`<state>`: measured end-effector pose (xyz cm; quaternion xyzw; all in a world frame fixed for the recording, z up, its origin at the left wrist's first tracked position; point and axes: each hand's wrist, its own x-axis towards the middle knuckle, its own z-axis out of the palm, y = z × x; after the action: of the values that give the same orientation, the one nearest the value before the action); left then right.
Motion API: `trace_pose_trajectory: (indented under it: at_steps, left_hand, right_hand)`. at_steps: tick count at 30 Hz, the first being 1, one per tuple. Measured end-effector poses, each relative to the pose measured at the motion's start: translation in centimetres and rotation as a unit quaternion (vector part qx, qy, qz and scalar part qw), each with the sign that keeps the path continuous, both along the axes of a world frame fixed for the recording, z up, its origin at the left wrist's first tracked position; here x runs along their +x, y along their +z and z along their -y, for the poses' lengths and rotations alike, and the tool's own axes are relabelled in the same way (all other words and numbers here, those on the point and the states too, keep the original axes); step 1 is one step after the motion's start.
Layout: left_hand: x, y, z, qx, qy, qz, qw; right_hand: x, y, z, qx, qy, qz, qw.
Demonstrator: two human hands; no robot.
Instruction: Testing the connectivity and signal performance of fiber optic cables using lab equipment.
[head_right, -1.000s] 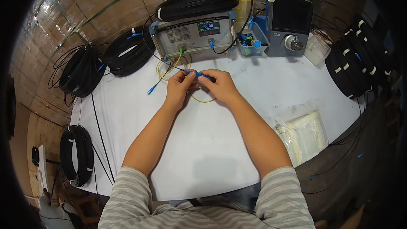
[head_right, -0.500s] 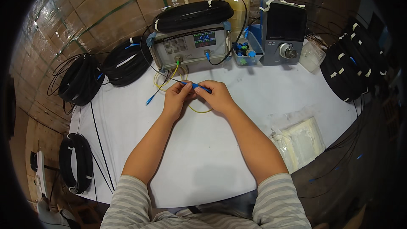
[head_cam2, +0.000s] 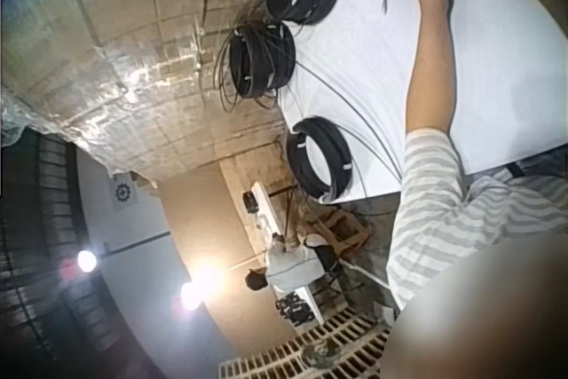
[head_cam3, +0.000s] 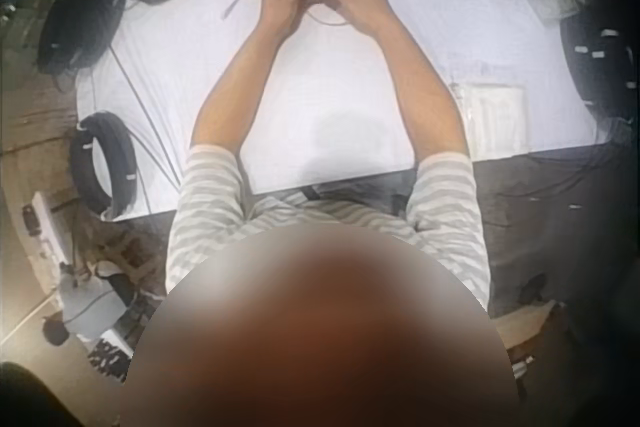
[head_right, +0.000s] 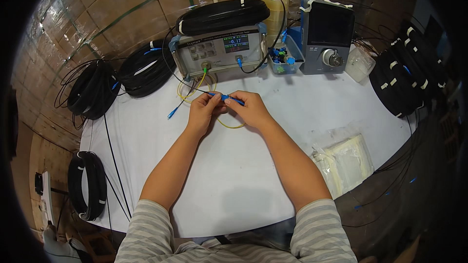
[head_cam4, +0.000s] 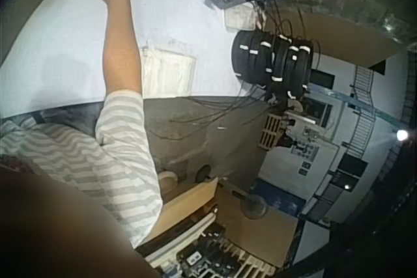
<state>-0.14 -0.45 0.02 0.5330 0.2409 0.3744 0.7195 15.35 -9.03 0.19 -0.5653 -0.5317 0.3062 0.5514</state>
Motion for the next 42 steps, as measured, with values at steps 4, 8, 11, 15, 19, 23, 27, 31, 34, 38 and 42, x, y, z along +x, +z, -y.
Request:
trace_pose_trajectory:
  at_steps: [4,8,11,15,19,23,27,31,34,38,42]
  left_hand:
    - [0.0,-0.3,-0.2,-0.004,-0.012,-0.002,1.000]
    - [0.1,-0.4,-0.1,0.001,-0.011,0.010,1.000]
    - [0.0,-0.2,-0.2,-0.001,-0.011,-0.001,1.000]
    - [0.0,-0.2,-0.1,-0.017,-0.021,0.025,0.999]
    - [0.0,0.0,0.0,-0.018,-0.024,0.027,0.999]
    - [-0.2,-0.1,-0.2,-0.014,-0.023,0.022,0.999]
    - [-0.1,0.2,-0.2,-0.047,-0.015,0.047,0.998]
    - [-0.3,0.5,-0.2,-0.047,-0.022,0.038,0.998]
    - [-0.4,-0.1,-0.5,0.013,-0.040,0.018,0.999]
    - [-0.4,0.0,0.0,0.057,-0.056,-0.008,0.997]
    - [-0.5,0.2,-0.2,0.098,-0.077,-0.004,0.992]
  right_hand:
    - [-0.2,0.2,0.1,-0.010,0.000,-0.007,1.000]
    - [0.1,0.3,0.0,-0.019,0.010,0.011,1.000]
    - [0.1,0.1,0.0,-0.024,0.009,0.006,1.000]
    - [0.2,0.0,-0.1,-0.026,0.014,-0.014,0.999]
    - [0.2,-0.3,-0.3,-0.006,0.005,-0.037,0.999]
    - [0.1,-0.1,-0.4,-0.014,0.004,-0.012,1.000]
    - [0.5,-0.4,-0.4,-0.002,0.013,-0.055,0.998]
    - [0.3,-0.3,-0.2,0.009,0.001,-0.059,0.998]
    - [0.2,-0.6,-0.7,0.005,-0.004,-0.091,0.996]
    - [0.4,-0.7,-0.4,-0.008,0.024,-0.076,0.997]
    - [0.4,-0.2,-0.4,-0.012,0.015,-0.020,1.000]
